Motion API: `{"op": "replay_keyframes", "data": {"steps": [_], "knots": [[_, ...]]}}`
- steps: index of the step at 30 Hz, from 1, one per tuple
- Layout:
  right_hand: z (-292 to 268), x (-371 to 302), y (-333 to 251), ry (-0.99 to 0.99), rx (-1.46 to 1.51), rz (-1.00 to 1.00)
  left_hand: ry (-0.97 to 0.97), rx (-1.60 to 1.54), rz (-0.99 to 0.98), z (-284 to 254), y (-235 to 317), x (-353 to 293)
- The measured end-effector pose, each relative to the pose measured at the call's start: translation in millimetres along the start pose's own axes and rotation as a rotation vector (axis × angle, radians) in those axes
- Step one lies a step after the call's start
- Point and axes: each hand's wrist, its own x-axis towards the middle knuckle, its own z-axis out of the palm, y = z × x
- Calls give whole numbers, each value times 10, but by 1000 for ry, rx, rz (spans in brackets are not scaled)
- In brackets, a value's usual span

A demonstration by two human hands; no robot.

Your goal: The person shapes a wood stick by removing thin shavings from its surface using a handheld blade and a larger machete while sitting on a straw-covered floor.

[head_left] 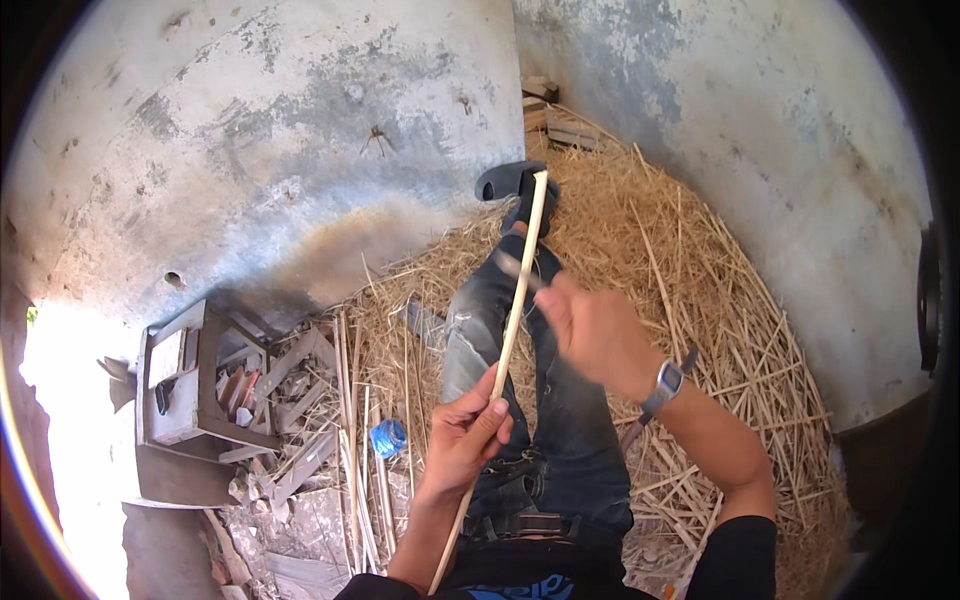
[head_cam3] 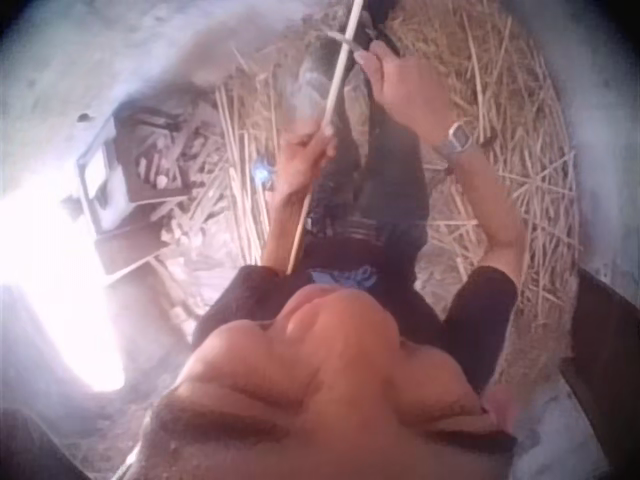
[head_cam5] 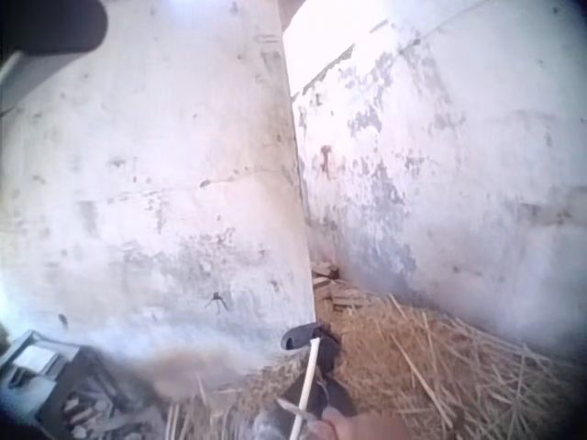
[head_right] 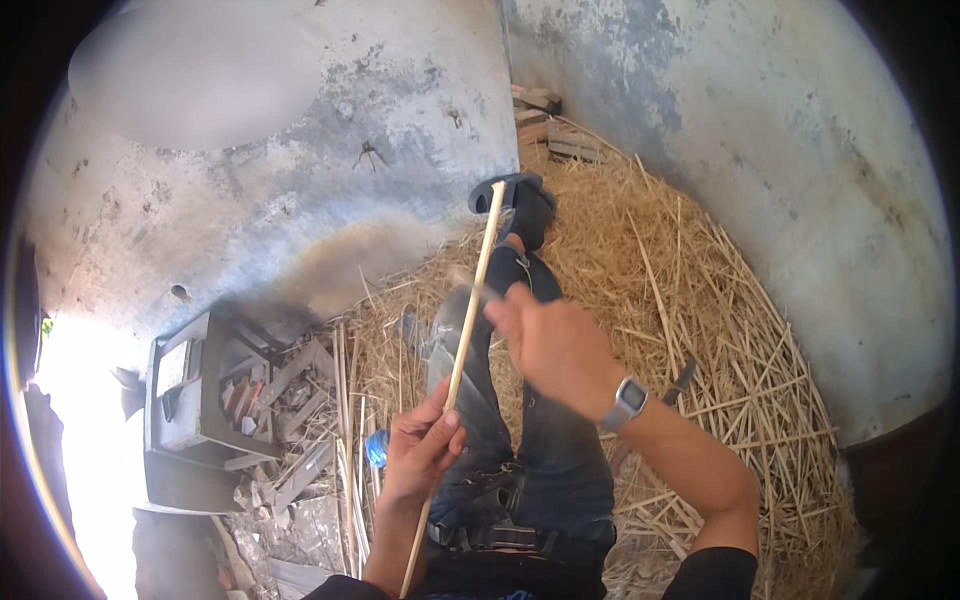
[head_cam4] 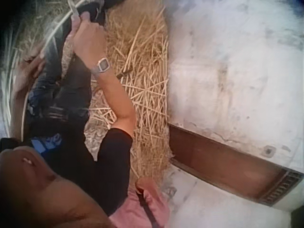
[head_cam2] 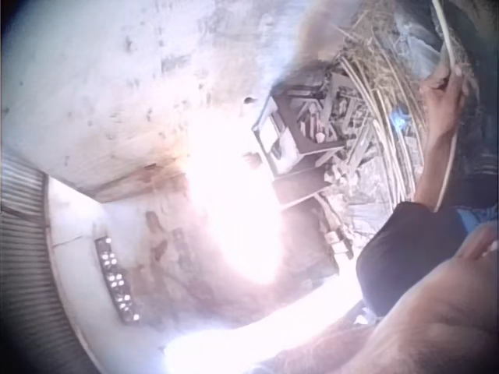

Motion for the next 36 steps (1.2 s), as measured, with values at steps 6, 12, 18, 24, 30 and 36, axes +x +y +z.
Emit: {"op": "replay_keyframes", "data": {"steps": [6,12,18,24,30,36], "knots": [[-98,197,-32,-17,-43,-58,58,52,5,8,107,-14],[-101,65,-302,-134,-173,-264,34,12,45,-53,181,-56],[-206,490,115,90,-170,-130,4,-1,5,-15,124,-171],[-211,671,91,136,-165,-227,58,-38,30,-125,131,-162],[-701,983,849,352,340,71,-57,-25,45,9,251,-278],[-708,808,14,155,716,35,-156,-371,-13,-59,187,-188]]}}
